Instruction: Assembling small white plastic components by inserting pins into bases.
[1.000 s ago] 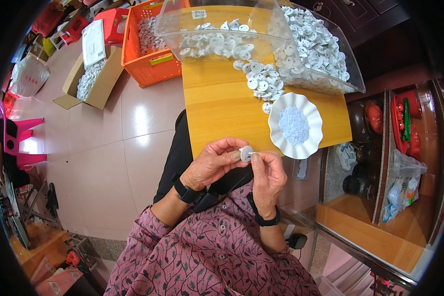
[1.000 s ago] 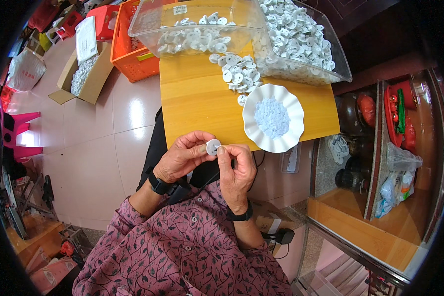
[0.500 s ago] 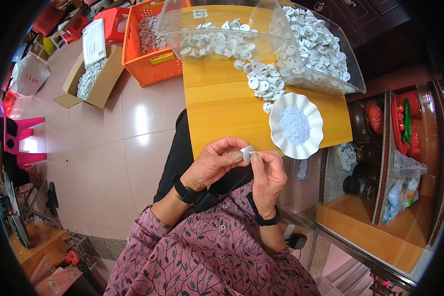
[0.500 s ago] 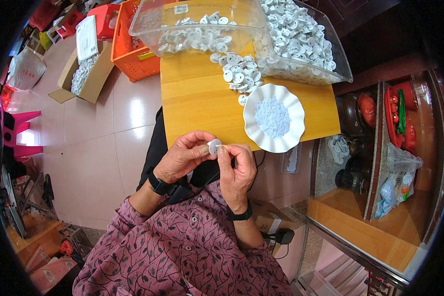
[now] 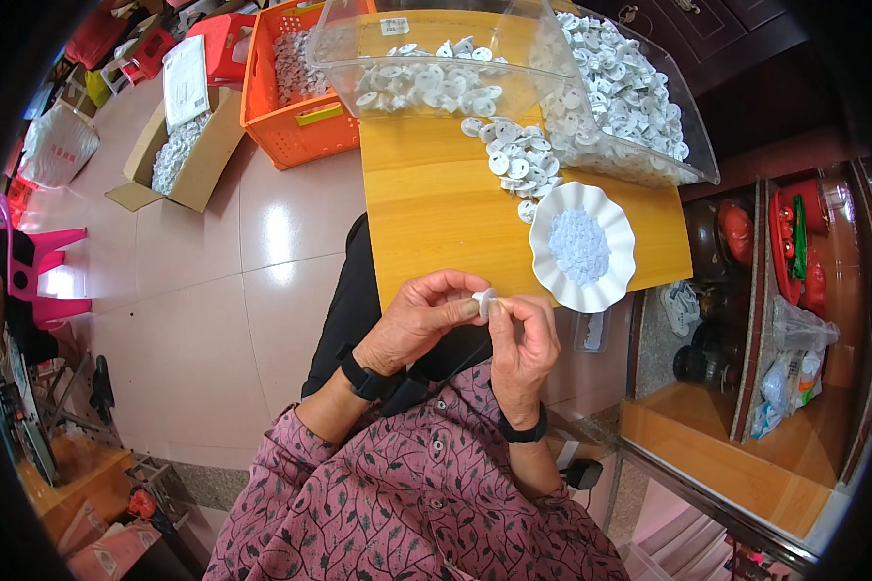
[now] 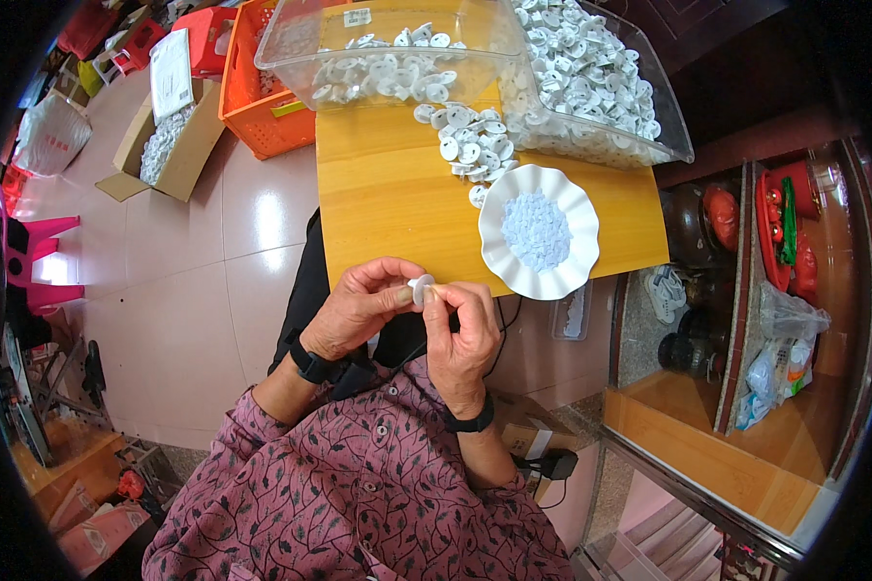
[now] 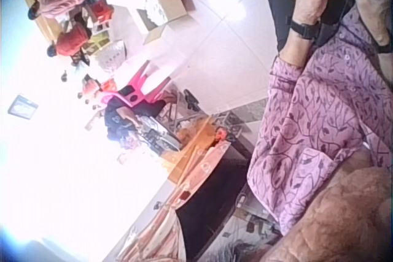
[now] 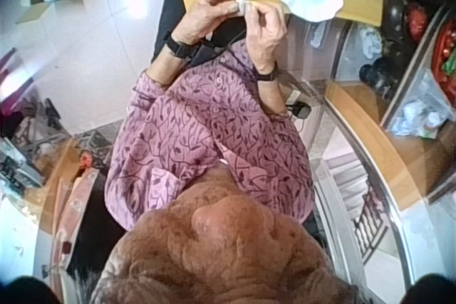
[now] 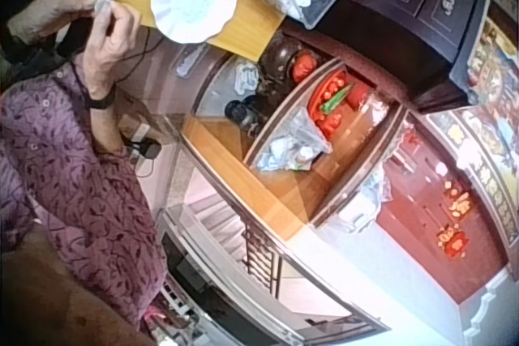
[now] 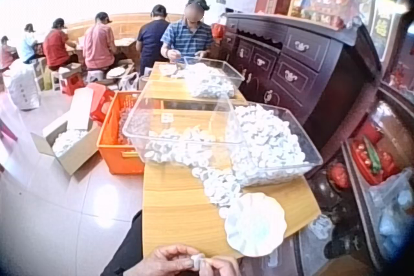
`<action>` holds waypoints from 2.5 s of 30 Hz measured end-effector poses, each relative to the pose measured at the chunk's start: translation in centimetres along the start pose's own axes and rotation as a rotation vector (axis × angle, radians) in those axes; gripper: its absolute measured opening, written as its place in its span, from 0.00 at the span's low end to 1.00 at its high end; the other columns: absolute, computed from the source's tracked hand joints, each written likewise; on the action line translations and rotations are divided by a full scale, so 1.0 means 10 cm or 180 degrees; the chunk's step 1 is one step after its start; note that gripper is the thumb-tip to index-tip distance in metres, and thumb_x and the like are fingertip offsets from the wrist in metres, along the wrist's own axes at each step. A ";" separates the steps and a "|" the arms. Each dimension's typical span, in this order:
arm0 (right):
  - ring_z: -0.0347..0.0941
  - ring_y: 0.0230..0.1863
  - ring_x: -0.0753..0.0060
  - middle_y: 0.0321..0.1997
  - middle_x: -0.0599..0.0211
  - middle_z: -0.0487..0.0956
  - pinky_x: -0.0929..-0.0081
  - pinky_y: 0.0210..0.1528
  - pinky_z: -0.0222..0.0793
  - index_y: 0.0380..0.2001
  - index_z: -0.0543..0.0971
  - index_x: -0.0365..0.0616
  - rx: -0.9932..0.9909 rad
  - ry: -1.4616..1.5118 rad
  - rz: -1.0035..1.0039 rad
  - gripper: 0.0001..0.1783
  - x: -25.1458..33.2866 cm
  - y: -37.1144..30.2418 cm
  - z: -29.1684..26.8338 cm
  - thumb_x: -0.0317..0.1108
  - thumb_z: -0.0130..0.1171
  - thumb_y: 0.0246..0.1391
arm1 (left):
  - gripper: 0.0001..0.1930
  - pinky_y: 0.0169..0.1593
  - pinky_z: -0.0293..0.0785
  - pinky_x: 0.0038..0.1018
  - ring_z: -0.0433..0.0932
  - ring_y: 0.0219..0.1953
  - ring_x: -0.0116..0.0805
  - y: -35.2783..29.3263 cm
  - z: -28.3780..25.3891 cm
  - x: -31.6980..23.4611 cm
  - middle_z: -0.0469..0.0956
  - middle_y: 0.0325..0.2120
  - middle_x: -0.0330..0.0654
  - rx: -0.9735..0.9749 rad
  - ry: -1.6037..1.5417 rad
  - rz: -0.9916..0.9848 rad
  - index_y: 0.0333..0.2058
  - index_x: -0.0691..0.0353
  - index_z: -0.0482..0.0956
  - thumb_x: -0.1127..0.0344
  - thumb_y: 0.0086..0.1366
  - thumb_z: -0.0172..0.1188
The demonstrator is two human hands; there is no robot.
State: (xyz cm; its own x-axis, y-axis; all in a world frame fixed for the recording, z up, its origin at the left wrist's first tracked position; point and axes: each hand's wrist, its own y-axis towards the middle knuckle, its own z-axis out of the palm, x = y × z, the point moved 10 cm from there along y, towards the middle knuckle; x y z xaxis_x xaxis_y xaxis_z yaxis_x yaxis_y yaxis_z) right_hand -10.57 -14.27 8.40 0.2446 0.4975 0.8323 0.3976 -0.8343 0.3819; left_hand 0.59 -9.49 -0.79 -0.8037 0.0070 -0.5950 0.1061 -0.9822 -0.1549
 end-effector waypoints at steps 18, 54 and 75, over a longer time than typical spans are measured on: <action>0.73 0.29 0.70 0.32 0.62 0.76 0.73 0.32 0.69 0.33 0.74 0.39 0.0028 0.0056 0.0076 0.05 -0.01 0.01 0.00 0.24 0.61 0.58 | 0.13 0.50 0.79 0.26 0.80 0.42 0.29 -0.02 0.02 -0.03 0.81 0.42 0.42 -0.0086 0.0146 0.0062 0.49 0.68 0.78 0.75 0.66 0.61; 0.71 0.33 0.77 0.33 0.66 0.77 0.77 0.36 0.69 0.34 0.76 0.38 0.0286 0.0754 0.0898 0.05 -0.27 -0.10 0.09 0.28 0.57 0.64 | 0.13 0.47 0.79 0.23 0.80 0.37 0.27 -0.03 -0.01 -0.07 0.81 0.38 0.41 -0.0250 0.0473 0.0117 0.48 0.69 0.80 0.73 0.66 0.62; 0.70 0.27 0.73 0.28 0.65 0.74 0.73 0.31 0.67 0.31 0.74 0.38 0.0198 0.0215 0.0408 0.05 -0.08 -0.01 0.08 0.24 0.61 0.57 | 0.14 0.46 0.80 0.23 0.81 0.39 0.27 -0.07 -0.03 -0.05 0.82 0.41 0.42 -0.0280 0.0257 0.0028 0.50 0.68 0.79 0.72 0.67 0.61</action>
State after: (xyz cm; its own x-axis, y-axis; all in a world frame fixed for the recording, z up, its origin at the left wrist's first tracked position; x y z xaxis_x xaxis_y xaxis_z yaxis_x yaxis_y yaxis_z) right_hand -10.09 -14.34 7.36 0.2375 0.3688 0.8986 0.4215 -0.8726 0.2467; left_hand 1.15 -8.78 -0.65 -0.7531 0.0170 -0.6577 0.1667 -0.9621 -0.2158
